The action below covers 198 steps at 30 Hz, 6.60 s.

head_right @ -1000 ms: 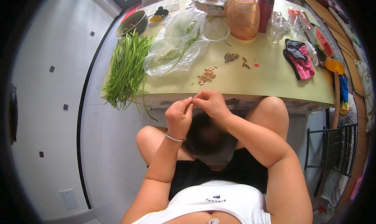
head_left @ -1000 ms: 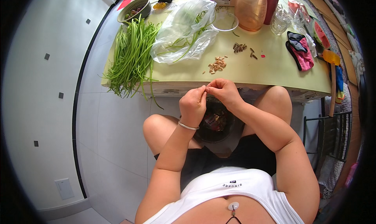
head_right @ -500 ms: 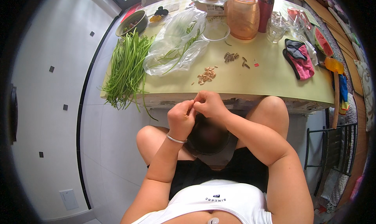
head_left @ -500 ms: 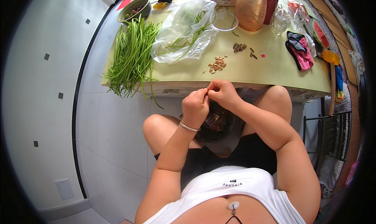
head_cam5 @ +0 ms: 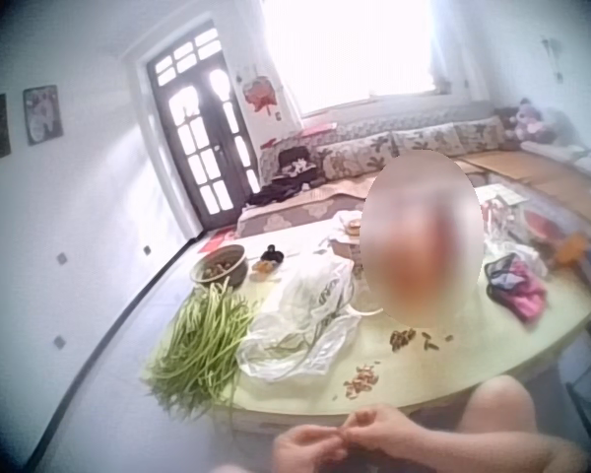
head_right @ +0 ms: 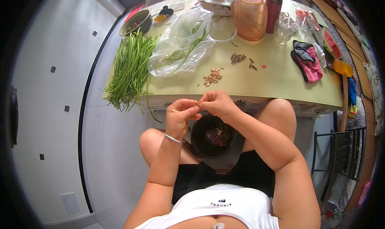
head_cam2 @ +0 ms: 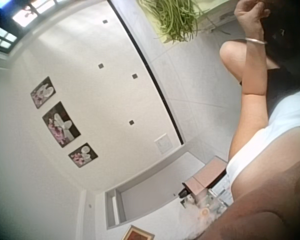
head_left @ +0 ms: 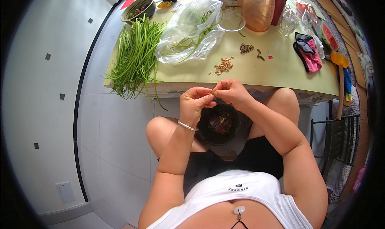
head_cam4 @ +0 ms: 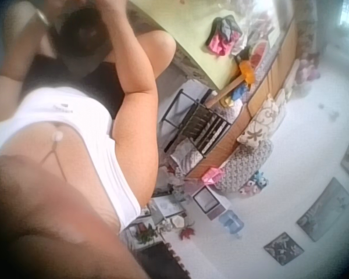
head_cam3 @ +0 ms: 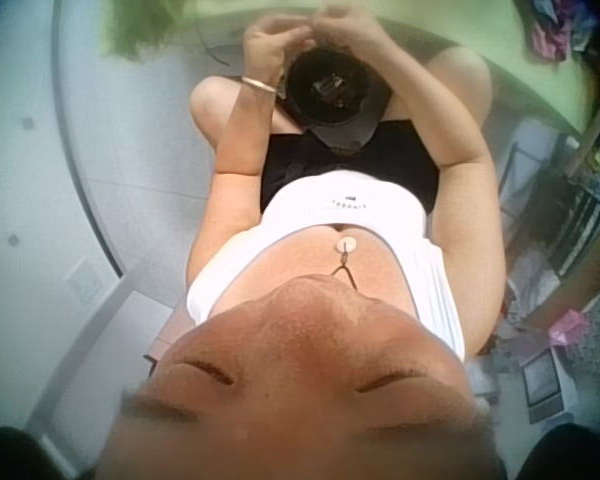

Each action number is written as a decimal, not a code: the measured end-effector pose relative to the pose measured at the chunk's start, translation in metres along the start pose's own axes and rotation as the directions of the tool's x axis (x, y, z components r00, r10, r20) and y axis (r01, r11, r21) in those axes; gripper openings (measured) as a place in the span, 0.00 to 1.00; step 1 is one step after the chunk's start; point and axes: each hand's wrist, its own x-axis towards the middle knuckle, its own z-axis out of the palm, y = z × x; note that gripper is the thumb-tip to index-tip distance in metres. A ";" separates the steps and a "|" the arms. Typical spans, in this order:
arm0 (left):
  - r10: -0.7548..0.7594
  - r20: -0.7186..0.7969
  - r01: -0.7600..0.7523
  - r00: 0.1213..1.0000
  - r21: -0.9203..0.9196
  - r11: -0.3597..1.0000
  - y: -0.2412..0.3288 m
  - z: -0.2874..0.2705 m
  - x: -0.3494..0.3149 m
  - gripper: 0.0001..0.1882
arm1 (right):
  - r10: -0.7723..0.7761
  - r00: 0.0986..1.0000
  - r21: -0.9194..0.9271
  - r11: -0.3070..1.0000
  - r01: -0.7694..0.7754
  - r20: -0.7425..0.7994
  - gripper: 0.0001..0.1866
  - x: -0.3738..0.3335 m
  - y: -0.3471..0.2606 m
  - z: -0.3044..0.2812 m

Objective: The person sits cross-legged on the floor and peels small, brown, root-like vegetables by hand. They place the peeled pieces on the table and discard the peels into a bowl on their lap.

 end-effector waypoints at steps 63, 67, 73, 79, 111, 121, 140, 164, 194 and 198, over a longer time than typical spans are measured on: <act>0.327 -0.075 -0.271 0.942 0.403 0.874 -0.002 0.016 0.058 0.07 | -0.454 0.888 -0.621 0.719 0.313 -0.077 0.06 0.000 -0.017 -0.035; 0.411 -0.006 -0.340 0.912 0.551 0.762 -0.009 0.001 0.055 0.09 | -0.724 0.587 -0.900 0.435 -0.018 -0.361 0.07 0.001 -0.044 -0.079; 0.365 0.084 -0.366 0.927 0.409 0.836 -0.012 0.006 0.042 0.13 | -0.628 0.518 -0.797 0.307 -0.520 -0.580 0.09 0.014 -0.038 -0.108; 0.498 0.092 -0.480 0.862 0.462 0.745 -0.015 0.004 0.032 0.12 | -0.663 0.552 -0.862 0.376 -0.340 -0.506 0.07 0.019 -0.038 -0.094; 0.680 0.351 -0.510 0.644 0.859 0.040 -0.013 0.024 0.001 0.11 | -0.274 0.932 -0.078 0.962 0.263 -0.238 0.07 0.008 0.030 0.004; 0.628 0.175 -0.489 0.758 0.789 0.371 -0.010 0.021 -0.005 0.10 | -0.328 0.936 -0.274 0.919 0.285 -0.126 0.05 0.002 0.017 0.005; 0.047 0.029 -0.047 0.998 -0.003 0.999 -0.004 -0.001 0.001 0.09 | -0.068 0.997 -0.074 0.995 0.066 -0.030 0.07 -0.003 -0.001 0.001; 0.068 0.328 -0.295 0.942 0.715 0.634 0.013 -0.012 0.006 0.03 | 0.157 0.953 -0.608 0.794 0.034 0.258 0.07 -0.007 -0.014 -0.009; 0.375 0.088 -0.366 0.923 0.498 0.786 -0.019 0.007 0.016 0.08 | -0.700 0.654 -0.876 0.468 0.117 -0.287 0.04 0.016 -0.033 -0.060; 0.614 0.228 -0.574 0.756 0.682 0.453 -0.012 0.019 0.013 0.12 | -0.601 0.799 -0.776 0.511 0.369 -0.016 0.05 -0.002 -0.018 -0.028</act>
